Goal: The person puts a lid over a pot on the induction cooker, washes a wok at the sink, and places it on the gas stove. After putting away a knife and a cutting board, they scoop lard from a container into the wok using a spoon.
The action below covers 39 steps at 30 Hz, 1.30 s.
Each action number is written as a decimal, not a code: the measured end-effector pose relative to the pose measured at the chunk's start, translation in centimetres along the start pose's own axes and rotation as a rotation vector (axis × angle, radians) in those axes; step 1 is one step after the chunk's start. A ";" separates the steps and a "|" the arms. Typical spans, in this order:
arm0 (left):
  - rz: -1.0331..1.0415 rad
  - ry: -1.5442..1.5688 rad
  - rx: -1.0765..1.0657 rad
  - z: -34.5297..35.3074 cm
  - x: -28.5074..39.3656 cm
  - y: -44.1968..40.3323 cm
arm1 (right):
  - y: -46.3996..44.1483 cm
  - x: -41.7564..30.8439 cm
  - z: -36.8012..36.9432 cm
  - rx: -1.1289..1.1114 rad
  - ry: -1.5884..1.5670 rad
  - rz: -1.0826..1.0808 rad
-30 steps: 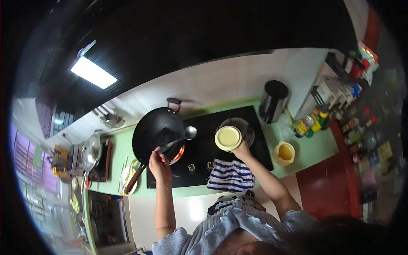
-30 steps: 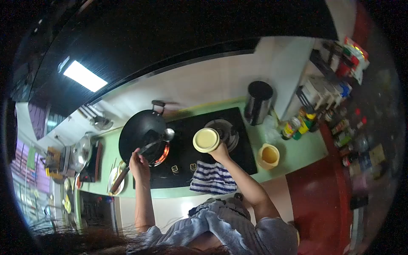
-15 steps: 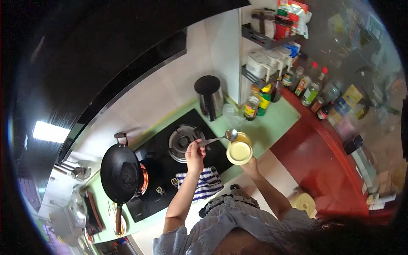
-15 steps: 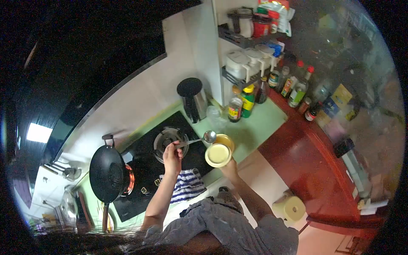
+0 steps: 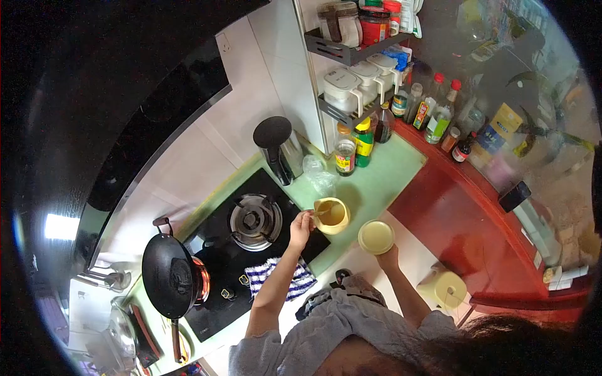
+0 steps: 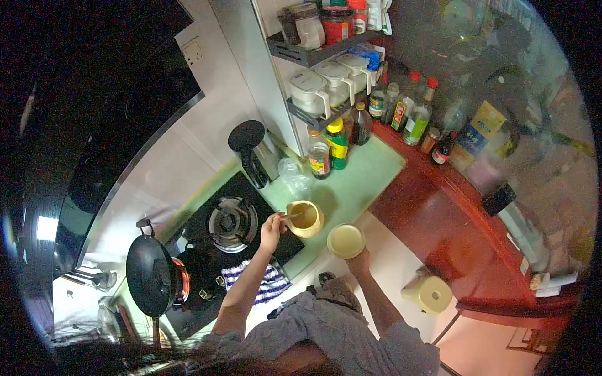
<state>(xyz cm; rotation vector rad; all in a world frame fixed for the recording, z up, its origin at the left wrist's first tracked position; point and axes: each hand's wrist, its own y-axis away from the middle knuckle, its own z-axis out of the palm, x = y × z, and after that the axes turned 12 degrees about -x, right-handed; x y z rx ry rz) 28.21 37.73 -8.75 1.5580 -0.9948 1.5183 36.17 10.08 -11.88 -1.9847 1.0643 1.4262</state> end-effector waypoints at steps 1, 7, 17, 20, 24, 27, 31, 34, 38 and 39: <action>-0.034 0.108 0.023 0.1 -0.2 0.0 | 0.1 0.0 -0.1 -0.001 0.000 0.000; -0.162 0.498 0.131 0.6 -0.1 0.4 | -0.1 0.0 0.1 0.112 0.020 -0.081; -0.245 0.812 0.248 -0.6 -0.6 2.0 | -1.0 0.0 -0.1 0.066 0.163 -0.094; -0.238 0.814 0.266 -0.8 0.2 2.5 | -1.7 -0.6 -0.2 0.059 0.253 -0.199; -0.220 0.830 0.308 -0.9 1.9 2.8 | -2.7 -3.3 0.5 0.052 -0.125 -0.196; -0.174 0.841 0.314 -1.2 3.3 2.8 | -4.3 -2.6 0.6 0.035 -0.056 -0.179; -0.147 0.863 0.320 -1.5 6.0 2.7 | -7.0 0.0 1.9 0.068 -0.015 -0.276; -0.123 0.824 0.340 -1.5 8.3 2.5 | -8.5 -1.8 2.3 0.029 0.060 -0.335; -0.060 0.813 0.328 -1.9 10.7 2.3 | -11.2 -3.3 4.2 0.023 0.067 -0.417; -0.052 0.812 0.332 -2.1 11.2 2.3 | -12.0 -4.0 4.8 0.006 0.066 -0.439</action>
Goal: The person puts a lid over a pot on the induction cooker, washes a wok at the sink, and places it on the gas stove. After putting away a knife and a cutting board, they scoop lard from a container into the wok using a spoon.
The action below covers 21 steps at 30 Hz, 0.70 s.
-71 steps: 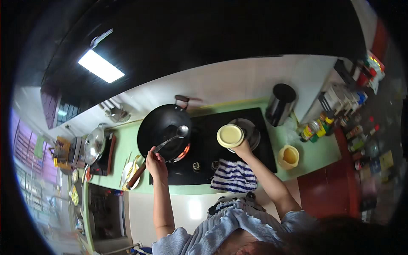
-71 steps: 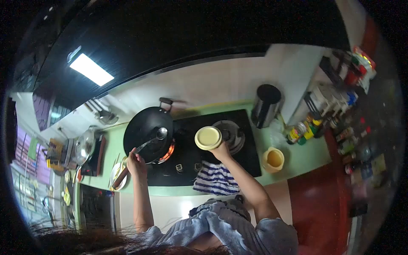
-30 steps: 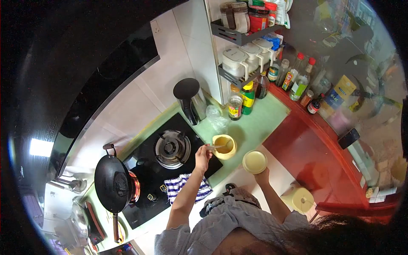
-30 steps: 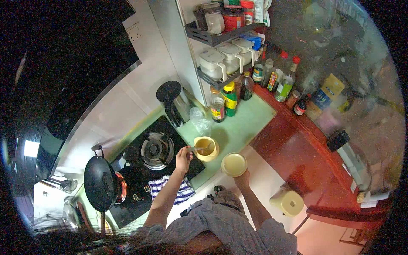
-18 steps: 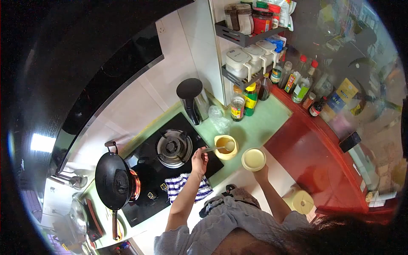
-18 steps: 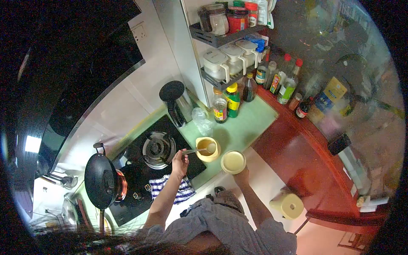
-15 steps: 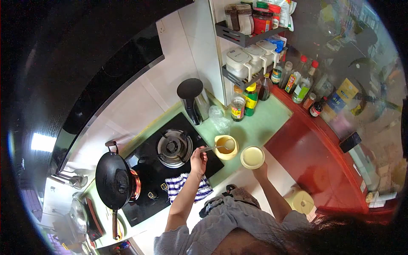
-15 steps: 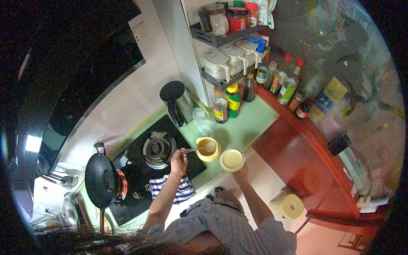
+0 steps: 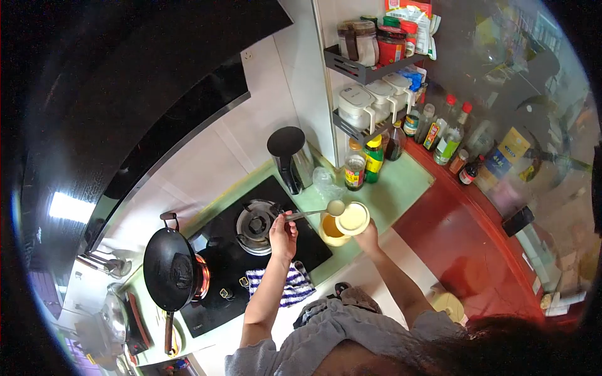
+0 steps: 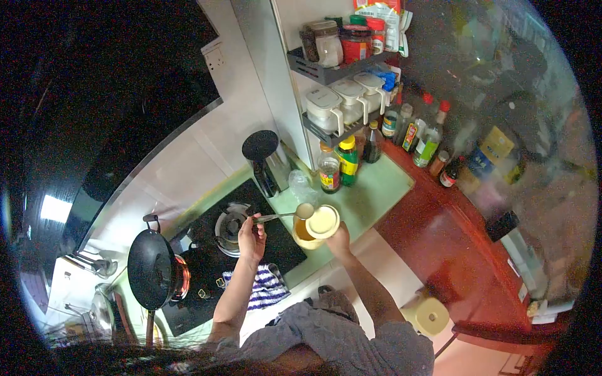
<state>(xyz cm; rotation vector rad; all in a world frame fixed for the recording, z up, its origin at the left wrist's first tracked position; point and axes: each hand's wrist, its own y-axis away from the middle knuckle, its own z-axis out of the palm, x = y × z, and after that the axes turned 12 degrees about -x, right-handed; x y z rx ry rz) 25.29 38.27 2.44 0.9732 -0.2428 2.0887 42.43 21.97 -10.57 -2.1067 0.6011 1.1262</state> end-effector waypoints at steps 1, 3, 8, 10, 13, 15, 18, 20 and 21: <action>0.015 0.019 -0.022 0.1 0.5 0.1 | -1.0 -1.6 0.0 -0.015 0.014 -0.063; 0.042 0.043 -0.034 0.3 1.5 0.4 | -2.4 -4.4 0.7 -0.020 -0.029 -0.083; 0.125 0.061 -0.004 -0.3 5.0 2.5 | -4.2 -5.5 6.0 -0.114 -0.098 -0.118; 0.166 0.074 0.058 -1.0 6.7 3.8 | -4.8 -7.5 8.3 -0.140 -0.124 -0.112; 0.223 0.051 0.133 -3.2 9.4 6.1 | -4.9 -12.7 11.2 -0.221 -0.240 -0.102; 0.277 0.060 0.205 -5.3 11.4 8.1 | -4.8 -15.3 13.9 -0.303 -0.281 -0.158; 0.381 0.075 0.289 -8.7 14.7 11.5 | -3.8 -18.6 18.8 -0.425 -0.253 -0.182; 0.453 0.055 0.297 -11.0 17.1 14.2 | -3.0 -20.8 22.1 -0.517 -0.336 -0.214; 0.485 0.056 0.330 -12.2 18.3 15.4 | -2.5 -21.9 23.8 -0.561 -0.379 -0.226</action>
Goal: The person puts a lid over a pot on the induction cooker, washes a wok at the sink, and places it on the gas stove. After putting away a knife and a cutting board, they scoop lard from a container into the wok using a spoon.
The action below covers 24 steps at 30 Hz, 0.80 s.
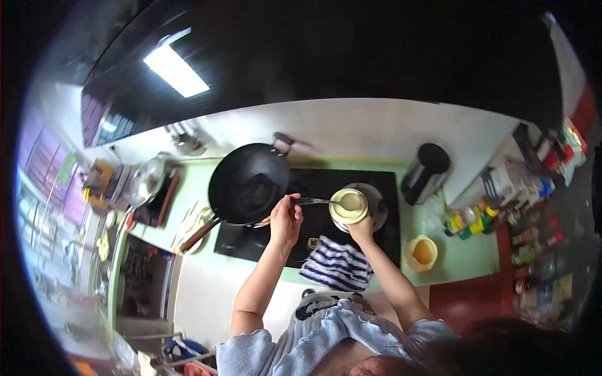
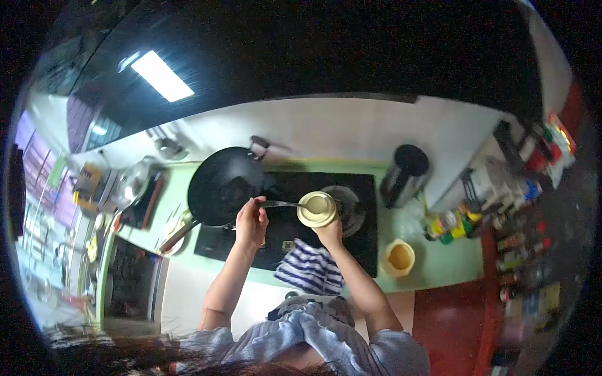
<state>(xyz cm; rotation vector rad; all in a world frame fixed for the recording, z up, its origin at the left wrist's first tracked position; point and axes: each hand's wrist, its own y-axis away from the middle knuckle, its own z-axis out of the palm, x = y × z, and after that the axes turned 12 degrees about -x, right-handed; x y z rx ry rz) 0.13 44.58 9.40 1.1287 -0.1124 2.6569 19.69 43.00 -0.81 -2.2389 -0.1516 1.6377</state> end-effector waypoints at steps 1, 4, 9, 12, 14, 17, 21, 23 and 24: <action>0.032 -0.003 0.029 -1.2 1.6 0.1 | -0.8 -0.5 1.9 -0.035 -0.017 -0.011; 0.141 -0.029 0.121 -4.7 6.3 0.5 | -3.4 -2.6 7.4 -0.144 -0.036 -0.012; 0.270 -0.102 0.250 -11.9 12.6 -0.3 | -5.5 -3.9 15.1 -0.246 -0.101 0.111; 0.288 -0.228 0.308 -16.7 15.4 -1.2 | -5.8 -4.9 17.0 -0.303 -0.140 0.129; 0.260 -0.335 0.333 -19.3 16.7 -1.8 | -5.8 -5.3 17.6 -0.310 -0.168 0.125; 0.133 -0.502 0.312 -23.3 17.2 -3.1 | -5.4 -6.1 17.3 -0.306 -0.175 0.139; -0.016 -0.551 0.236 -24.8 15.3 -5.8 | -4.5 -5.9 16.0 -0.280 -0.116 0.108; -0.064 -0.503 0.248 -24.2 13.5 -8.0 | -4.0 -4.9 15.3 -0.266 -0.101 0.084; -0.064 -0.458 0.235 -24.2 12.6 -9.3 | -3.8 -5.1 14.7 -0.285 -0.088 0.112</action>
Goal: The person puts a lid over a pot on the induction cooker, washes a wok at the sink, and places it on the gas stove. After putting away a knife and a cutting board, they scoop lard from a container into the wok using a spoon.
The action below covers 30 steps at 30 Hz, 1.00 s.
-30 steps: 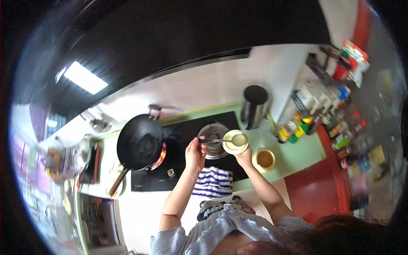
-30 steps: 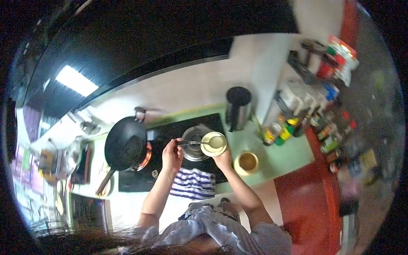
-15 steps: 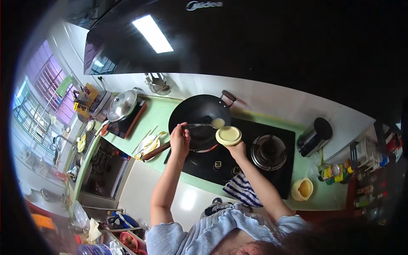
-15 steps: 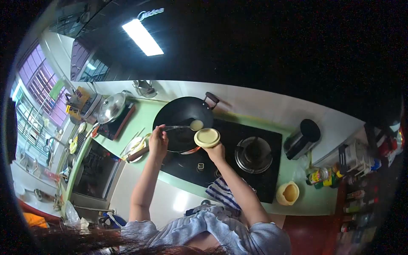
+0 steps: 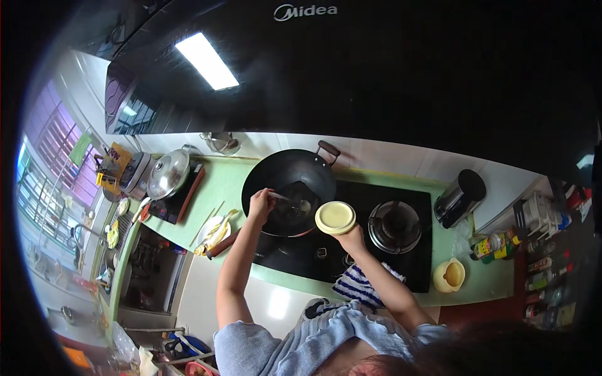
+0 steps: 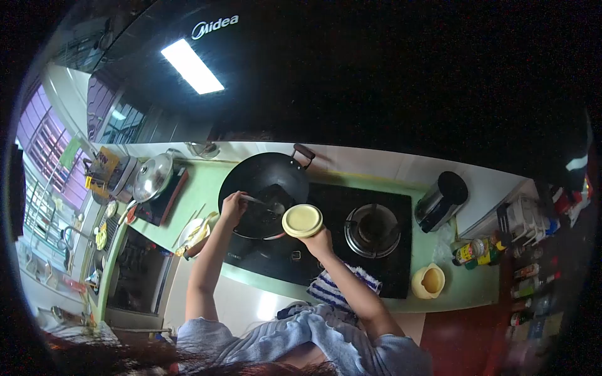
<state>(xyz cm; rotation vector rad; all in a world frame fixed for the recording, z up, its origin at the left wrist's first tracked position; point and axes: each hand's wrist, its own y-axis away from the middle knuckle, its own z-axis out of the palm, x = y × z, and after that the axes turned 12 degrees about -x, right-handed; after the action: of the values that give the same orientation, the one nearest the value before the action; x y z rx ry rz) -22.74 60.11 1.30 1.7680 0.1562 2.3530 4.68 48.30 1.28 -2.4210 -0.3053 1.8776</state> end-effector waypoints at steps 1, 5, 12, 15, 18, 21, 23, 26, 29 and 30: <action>-0.004 0.044 -0.013 0.8 -0.6 -1.3 | 0.4 0.0 -0.4 -0.018 0.009 0.031; 0.128 0.123 0.086 3.7 -1.4 -5.8 | 1.4 1.6 -1.1 0.037 0.012 0.050; 0.285 -0.559 0.310 -1.1 -0.4 -8.4 | 3.8 -0.1 -2.8 0.104 0.000 -0.020; 0.206 -0.984 0.304 -1.9 2.1 -4.7 | 4.5 -0.1 -3.1 0.080 0.042 0.016; 0.224 -1.209 0.180 -2.8 2.6 -2.5 | 5.1 -0.4 -3.3 0.069 0.071 -0.021; 0.080 -1.180 0.051 -0.5 4.9 0.9 | 5.5 0.2 -3.0 0.084 0.051 -0.006; 0.115 -1.015 -0.039 0.8 6.1 2.3 | 5.7 0.3 -3.1 0.063 0.049 -0.011; 0.296 -0.913 -0.015 3.0 8.4 4.6 | 6.1 0.5 -3.2 0.064 0.047 -0.017; 0.481 -0.941 0.096 4.0 9.9 6.1 | 6.7 0.0 -3.7 0.070 0.054 -0.032; 0.556 -0.963 0.133 5.0 10.7 7.3 | 6.9 -0.3 -3.9 0.074 0.047 -0.026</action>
<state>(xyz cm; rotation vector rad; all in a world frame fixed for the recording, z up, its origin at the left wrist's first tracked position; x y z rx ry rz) -21.48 55.16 14.24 3.0740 -0.3699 1.4625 9.14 41.76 1.40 -2.3974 -0.2585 1.7851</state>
